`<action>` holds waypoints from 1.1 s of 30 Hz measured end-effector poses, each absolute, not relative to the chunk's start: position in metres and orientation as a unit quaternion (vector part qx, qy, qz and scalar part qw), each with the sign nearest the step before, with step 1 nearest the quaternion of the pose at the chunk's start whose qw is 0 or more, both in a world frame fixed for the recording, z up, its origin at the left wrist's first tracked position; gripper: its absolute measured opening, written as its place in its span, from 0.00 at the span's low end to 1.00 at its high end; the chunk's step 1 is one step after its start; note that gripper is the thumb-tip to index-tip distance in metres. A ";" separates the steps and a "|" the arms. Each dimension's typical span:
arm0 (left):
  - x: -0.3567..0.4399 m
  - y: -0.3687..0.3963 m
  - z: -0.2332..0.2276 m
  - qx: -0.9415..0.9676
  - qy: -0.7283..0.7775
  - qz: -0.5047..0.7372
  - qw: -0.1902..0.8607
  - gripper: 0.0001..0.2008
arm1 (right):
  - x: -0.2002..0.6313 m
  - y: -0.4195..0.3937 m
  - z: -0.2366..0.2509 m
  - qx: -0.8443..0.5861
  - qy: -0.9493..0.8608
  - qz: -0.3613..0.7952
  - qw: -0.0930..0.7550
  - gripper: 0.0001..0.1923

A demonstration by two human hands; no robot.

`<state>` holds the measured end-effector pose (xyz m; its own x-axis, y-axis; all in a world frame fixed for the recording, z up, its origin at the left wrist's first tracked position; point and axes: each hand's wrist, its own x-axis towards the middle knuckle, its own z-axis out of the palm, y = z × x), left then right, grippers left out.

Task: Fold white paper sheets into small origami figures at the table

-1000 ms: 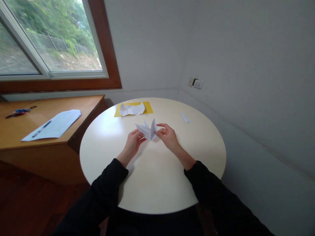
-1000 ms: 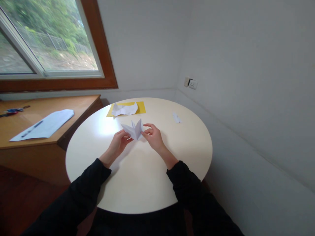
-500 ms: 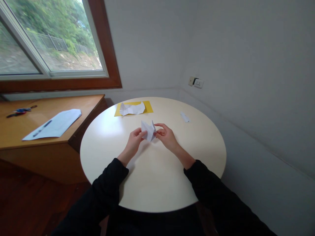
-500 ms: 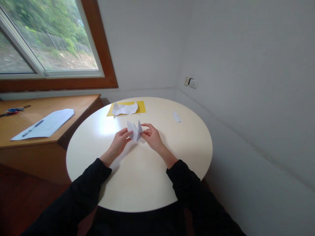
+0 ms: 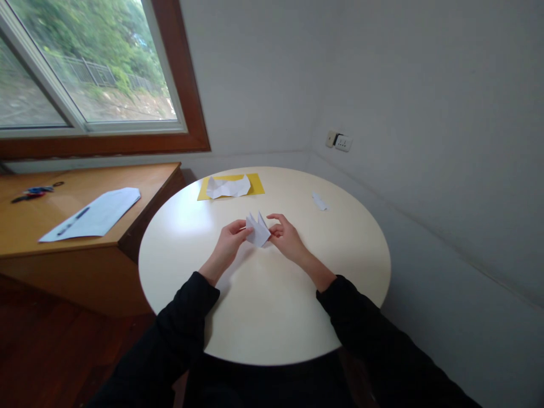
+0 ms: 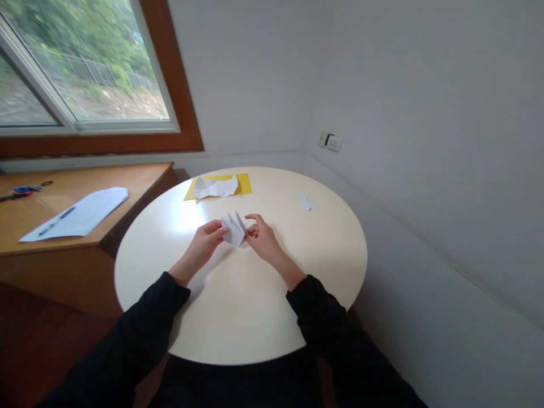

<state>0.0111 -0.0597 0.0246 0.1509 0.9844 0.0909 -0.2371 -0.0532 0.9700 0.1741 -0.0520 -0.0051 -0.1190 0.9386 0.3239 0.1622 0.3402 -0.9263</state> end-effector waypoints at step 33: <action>0.010 -0.048 0.008 0.463 0.441 0.587 0.496 0.09 | 0.177 -0.066 0.010 -0.385 -0.764 0.191 0.481 0.05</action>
<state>0.0101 -0.0481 0.0082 -0.0778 0.9912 0.1068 -0.1745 -0.1190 0.9774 0.1771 -0.0659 0.0096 -0.2410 0.7726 0.5874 0.4057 0.6300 -0.6622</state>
